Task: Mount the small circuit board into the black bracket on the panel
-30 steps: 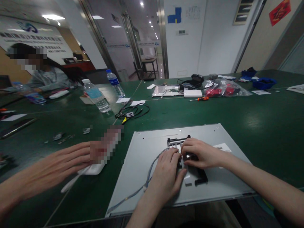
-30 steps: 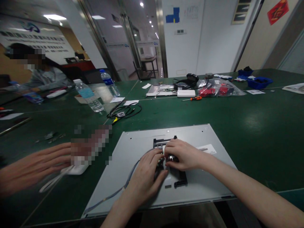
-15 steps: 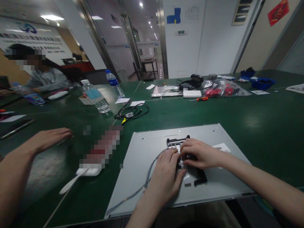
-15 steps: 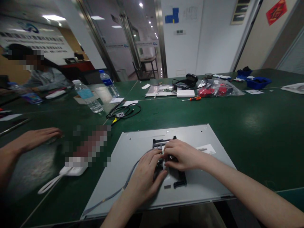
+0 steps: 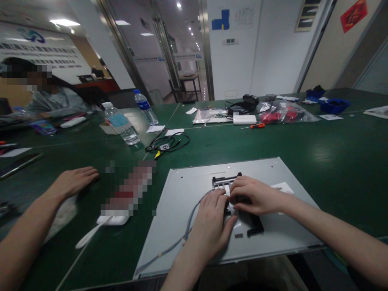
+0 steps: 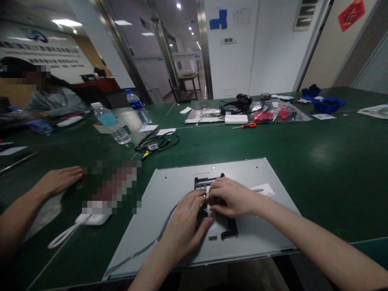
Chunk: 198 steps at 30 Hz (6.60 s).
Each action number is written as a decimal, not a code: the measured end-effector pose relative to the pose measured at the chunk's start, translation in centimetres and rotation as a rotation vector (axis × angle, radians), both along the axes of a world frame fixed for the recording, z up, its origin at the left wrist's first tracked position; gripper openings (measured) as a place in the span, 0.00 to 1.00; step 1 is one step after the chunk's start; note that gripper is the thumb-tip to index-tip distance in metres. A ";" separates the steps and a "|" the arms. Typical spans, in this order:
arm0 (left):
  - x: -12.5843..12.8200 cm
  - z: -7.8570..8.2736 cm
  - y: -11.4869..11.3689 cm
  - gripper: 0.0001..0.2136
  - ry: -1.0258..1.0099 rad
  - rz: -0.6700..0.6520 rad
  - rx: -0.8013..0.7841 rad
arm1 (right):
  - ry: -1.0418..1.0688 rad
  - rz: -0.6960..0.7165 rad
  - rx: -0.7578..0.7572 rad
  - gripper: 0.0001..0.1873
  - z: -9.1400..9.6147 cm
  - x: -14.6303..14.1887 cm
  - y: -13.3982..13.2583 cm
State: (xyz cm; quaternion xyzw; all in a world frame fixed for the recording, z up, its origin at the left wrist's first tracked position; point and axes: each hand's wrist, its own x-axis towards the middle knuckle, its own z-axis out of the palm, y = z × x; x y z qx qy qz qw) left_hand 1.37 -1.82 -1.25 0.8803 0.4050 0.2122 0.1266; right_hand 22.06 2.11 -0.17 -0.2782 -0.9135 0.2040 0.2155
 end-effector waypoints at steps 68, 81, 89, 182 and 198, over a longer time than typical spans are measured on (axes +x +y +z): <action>0.3 1.1 0.4 0.11 0.056 -0.035 0.015 | -0.025 -0.031 0.017 0.09 -0.4 0.1 0.0; 0.2 1.0 0.4 0.12 0.046 -0.041 0.034 | -0.023 -0.028 0.004 0.06 -0.2 0.0 0.0; 0.2 1.0 0.4 0.14 0.076 -0.025 0.009 | -0.007 -0.015 -0.008 0.06 0.0 0.1 -0.1; 0.0 1.0 0.6 0.14 0.084 -0.028 0.005 | -0.009 -0.069 0.032 0.03 0.3 0.2 0.6; 0.1 0.9 0.6 0.13 0.009 -0.038 0.013 | 0.048 -0.032 0.014 0.07 -0.5 -0.9 0.0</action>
